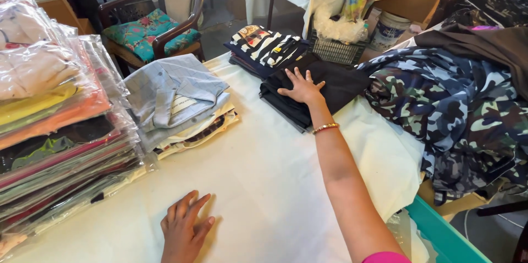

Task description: The person folds a pair of black trousers on a white table, then folds a pair of beige trousers. The person smooths the fabric, aligns the legs, and folds each garment into a compact rectangle before placing it on a stack.

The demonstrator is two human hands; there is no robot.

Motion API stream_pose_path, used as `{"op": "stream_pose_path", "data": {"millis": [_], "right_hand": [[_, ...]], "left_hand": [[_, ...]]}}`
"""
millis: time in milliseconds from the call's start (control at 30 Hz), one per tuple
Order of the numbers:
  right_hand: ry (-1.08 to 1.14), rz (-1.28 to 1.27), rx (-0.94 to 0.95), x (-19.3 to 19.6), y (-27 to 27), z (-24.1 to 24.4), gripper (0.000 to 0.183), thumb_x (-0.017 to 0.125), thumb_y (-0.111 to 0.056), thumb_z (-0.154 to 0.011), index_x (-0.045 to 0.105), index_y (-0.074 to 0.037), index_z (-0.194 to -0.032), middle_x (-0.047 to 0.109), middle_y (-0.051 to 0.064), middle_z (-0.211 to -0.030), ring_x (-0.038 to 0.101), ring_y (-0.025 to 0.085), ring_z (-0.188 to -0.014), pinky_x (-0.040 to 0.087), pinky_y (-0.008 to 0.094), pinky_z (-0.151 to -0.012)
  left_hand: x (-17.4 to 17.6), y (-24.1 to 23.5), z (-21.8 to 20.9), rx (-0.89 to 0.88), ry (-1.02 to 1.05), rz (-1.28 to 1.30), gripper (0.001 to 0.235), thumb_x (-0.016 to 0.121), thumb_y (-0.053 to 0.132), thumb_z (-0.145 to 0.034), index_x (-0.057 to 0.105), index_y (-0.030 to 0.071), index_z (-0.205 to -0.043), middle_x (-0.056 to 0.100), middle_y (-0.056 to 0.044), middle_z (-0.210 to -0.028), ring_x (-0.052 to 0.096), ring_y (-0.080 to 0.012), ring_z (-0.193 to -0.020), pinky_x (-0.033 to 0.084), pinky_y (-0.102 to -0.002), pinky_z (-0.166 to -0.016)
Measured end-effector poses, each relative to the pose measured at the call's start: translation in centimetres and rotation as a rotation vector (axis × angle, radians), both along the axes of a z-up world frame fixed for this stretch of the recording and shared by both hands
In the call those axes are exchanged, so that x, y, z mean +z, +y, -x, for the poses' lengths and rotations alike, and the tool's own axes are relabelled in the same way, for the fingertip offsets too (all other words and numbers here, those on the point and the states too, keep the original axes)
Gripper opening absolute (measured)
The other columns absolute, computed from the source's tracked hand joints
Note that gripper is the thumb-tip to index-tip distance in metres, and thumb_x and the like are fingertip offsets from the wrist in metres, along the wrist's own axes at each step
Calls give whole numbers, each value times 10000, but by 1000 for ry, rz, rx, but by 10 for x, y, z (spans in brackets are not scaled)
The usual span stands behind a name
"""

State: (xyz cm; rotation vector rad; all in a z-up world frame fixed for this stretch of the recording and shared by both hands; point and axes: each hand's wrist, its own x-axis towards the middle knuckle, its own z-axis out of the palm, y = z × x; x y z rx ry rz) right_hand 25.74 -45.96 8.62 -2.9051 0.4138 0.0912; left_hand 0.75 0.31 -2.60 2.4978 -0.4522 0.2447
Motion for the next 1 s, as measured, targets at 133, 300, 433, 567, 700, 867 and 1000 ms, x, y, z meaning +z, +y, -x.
{"op": "stream_pose_path", "data": {"millis": [133,300,433,567,700,867,1000], "right_hand": [[16,101,-23,-2,15,3,1003,570,-786,-806,91,-444,-1618,27,-63,-1741,41,346,-1591,111,828,-1119],[-53,308,-34,-14,50,23,1015,505,-755,-890,29,-312,-1669,18,97,-1731,52,413,-1572,142,798,-1121],[-174,387,100,-32,83,44,964,422,-782,-922,89,-240,-1646,-4,258,-1691,2,422,-1560,28,715,-1158],[-122,253,343,-68,122,73,860,356,-757,-956,221,-246,-1634,89,178,-1706,12,436,-1585,0,698,-1193],[-153,133,496,-99,174,107,840,329,-748,-940,246,-273,-1627,138,153,-1709,92,352,-1570,115,719,-1169],[-181,154,726,-108,206,161,770,344,-678,-967,216,-295,-1623,98,100,-1714,68,279,-1583,107,677,-1181],[-132,182,775,-95,225,206,726,335,-638,-977,179,-341,-1621,69,61,-1714,46,240,-1575,77,625,-1198]], "left_hand": [[10,-3,5,-2,-32,14,516,715,445,-818,652,321,-1315,489,-6,-1475,383,-252,-1363,243,-532,-1088],[29,-6,11,-27,14,32,491,727,426,-825,668,299,-1296,497,-21,-1464,390,-270,-1357,272,-534,-1090],[30,-5,10,-54,-8,7,479,741,439,-833,675,280,-1281,490,-52,-1457,385,-297,-1353,280,-560,-1073],[11,-8,7,-47,-53,49,492,754,438,-840,685,252,-1291,488,-103,-1468,387,-331,-1355,275,-582,-1076],[-7,-6,-1,-80,-114,98,542,784,460,-824,687,240,-1309,501,-148,-1466,394,-373,-1371,286,-601,-1097],[-24,-8,-7,-85,-133,68,578,734,526,-858,639,291,-1377,481,-143,-1518,374,-360,-1440,287,-605,-1116],[-15,3,5,-214,-6,-100,713,692,631,-842,532,326,-1467,368,-134,-1611,245,-343,-1527,173,-668,-1165]]}}
